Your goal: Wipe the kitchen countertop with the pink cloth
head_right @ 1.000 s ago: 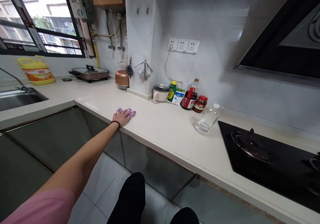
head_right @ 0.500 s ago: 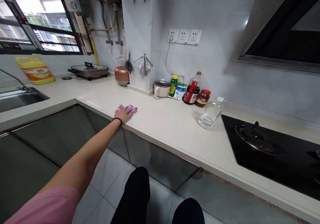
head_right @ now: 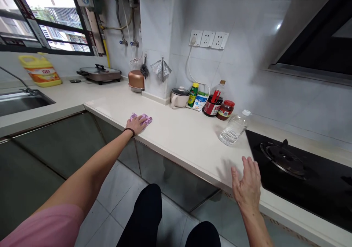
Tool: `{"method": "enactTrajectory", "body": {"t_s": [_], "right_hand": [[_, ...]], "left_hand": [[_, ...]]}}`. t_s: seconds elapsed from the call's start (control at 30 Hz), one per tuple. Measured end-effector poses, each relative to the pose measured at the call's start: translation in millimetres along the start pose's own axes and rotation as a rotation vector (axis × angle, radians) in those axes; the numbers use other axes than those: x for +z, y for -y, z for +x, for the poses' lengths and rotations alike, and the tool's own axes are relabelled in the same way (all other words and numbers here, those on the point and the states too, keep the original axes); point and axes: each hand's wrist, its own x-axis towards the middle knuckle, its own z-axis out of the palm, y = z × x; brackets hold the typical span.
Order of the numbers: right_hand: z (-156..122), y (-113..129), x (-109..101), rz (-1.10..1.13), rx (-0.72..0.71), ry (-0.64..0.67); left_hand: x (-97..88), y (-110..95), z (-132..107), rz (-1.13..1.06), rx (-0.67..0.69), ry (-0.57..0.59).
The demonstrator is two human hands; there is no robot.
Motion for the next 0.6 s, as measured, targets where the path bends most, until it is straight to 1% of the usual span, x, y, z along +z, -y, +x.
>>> {"method": "enactTrajectory", "body": {"t_s": [0.07, 0.13, 0.2, 0.27, 0.4, 0.5, 0.6], "right_hand": [[-12, -33, 13, -0.065, 0.059, 0.050], [-21, -49, 19, -0.118, 0.105, 0.076], [-23, -51, 21, -0.166, 0.140, 0.106], [-22, -46, 22, -0.206, 0.167, 0.144], [-23, -42, 23, -0.258, 0.197, 0.213], [-28, -52, 22, -0.259, 0.197, 0.234], [-35, -66, 19, -0.168, 0.141, 0.230]], "left_hand": [[-0.6, 0, 0, 0.004, -0.002, 0.003], [-2.1, -1, -1, 0.004, -0.010, 0.008], [-4.0, -1, -3, 0.004, -0.019, 0.010], [-5.4, -2, -4, 0.010, -0.022, 0.010], [-3.3, -3, -5, 0.031, -0.014, 0.011], [1.4, -1, -4, 0.058, -0.002, 0.006], [5.2, 1, -3, 0.089, -0.015, -0.002]]}}
